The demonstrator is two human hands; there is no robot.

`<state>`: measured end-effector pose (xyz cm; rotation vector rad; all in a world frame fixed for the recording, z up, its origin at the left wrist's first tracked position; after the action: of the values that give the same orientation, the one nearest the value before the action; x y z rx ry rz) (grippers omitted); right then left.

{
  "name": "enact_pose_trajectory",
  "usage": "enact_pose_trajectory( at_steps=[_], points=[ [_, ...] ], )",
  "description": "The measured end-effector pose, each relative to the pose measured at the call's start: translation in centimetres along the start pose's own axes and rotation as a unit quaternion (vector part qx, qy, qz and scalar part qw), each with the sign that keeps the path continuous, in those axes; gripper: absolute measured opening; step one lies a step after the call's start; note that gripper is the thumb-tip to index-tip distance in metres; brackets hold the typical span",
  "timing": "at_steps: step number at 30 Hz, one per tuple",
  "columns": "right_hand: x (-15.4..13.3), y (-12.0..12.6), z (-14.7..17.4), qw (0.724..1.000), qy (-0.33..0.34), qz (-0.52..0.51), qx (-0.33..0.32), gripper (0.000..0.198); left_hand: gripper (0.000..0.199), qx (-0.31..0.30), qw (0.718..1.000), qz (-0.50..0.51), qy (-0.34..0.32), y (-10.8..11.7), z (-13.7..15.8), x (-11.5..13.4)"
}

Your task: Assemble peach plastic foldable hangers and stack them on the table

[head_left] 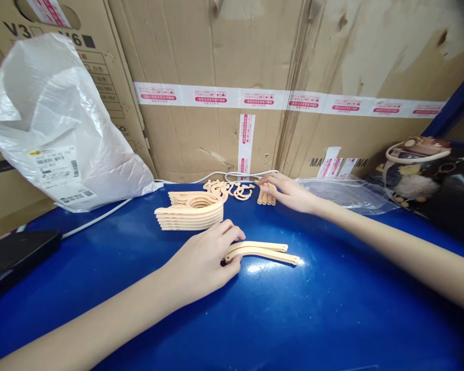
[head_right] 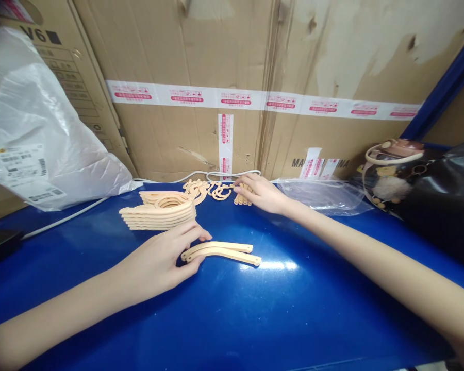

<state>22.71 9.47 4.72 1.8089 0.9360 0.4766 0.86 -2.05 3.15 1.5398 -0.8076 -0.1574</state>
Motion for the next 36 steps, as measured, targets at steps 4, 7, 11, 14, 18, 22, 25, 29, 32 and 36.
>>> enact_pose_trajectory(
  at_steps=[4, 7, 11, 14, 18, 22, 25, 29, 32, 36],
  points=[
    [-5.5, 1.6, 3.2, 0.985, 0.041, -0.133, -0.098, 0.047, 0.017, 0.004, 1.0, -0.002, 0.028, 0.1, 0.1, -0.6],
    [-7.9, 1.8, 5.2, 0.975, 0.02, -0.161, -0.154, 0.054, 0.012, -0.011, 0.999, 0.025, 0.026, 0.1, 0.1, -0.8],
    [-8.5, 1.1, 6.0, 0.973, 0.002, -0.18, -0.145, 0.03, 0.014, -0.021, 0.998, 0.066, 0.001, -0.1, 0.1, -0.6],
    [-8.2, 0.8, 6.1, 0.972, -0.018, -0.197, -0.127, 0.026, 0.015, -0.02, 0.997, 0.072, 0.002, -0.1, 0.2, -0.3],
    [-7.9, 0.9, 6.3, 0.967, -0.042, -0.21, -0.14, 0.026, 0.016, -0.012, 0.998, 0.069, -0.003, -0.2, 0.3, 0.0],
    [-7.7, 1.1, 6.7, 0.958, -0.07, -0.226, -0.163, 0.031, 0.02, -0.001, 0.998, 0.063, -0.002, -0.6, 0.2, 0.0],
    [-7.7, 1.2, 6.7, 0.954, -0.073, -0.235, -0.173, 0.034, 0.02, 0.003, 0.998, 0.061, 0.007, -0.9, 0.1, 0.0],
    [-7.4, 1.7, 6.1, 0.952, -0.053, -0.227, -0.198, 0.038, 0.023, 0.021, 0.997, 0.057, 0.04, -0.9, 0.1, 0.1],
    [-6.3, 2.4, 4.8, 0.965, -0.035, -0.186, -0.181, 0.035, 0.025, 0.028, 0.996, 0.062, 0.059, -0.9, 0.0, 0.1],
    [-3.8, 2.7, 1.6, 0.992, -0.023, -0.056, -0.113, 0.03, 0.016, 0.028, 0.995, 0.071, 0.072, -1.2, -0.2, 0.0]
  ],
)
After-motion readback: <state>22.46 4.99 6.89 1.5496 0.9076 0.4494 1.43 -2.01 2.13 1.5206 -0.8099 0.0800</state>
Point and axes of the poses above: each hand's wrist, its own z-axis away from the middle knuckle, its own y-axis out of the back of the hand, x = y × z, the point moved 3 cm from there along -z, towards the middle knuckle, and after that the axes turned 6 degrees about y, right-handed, at the moved point
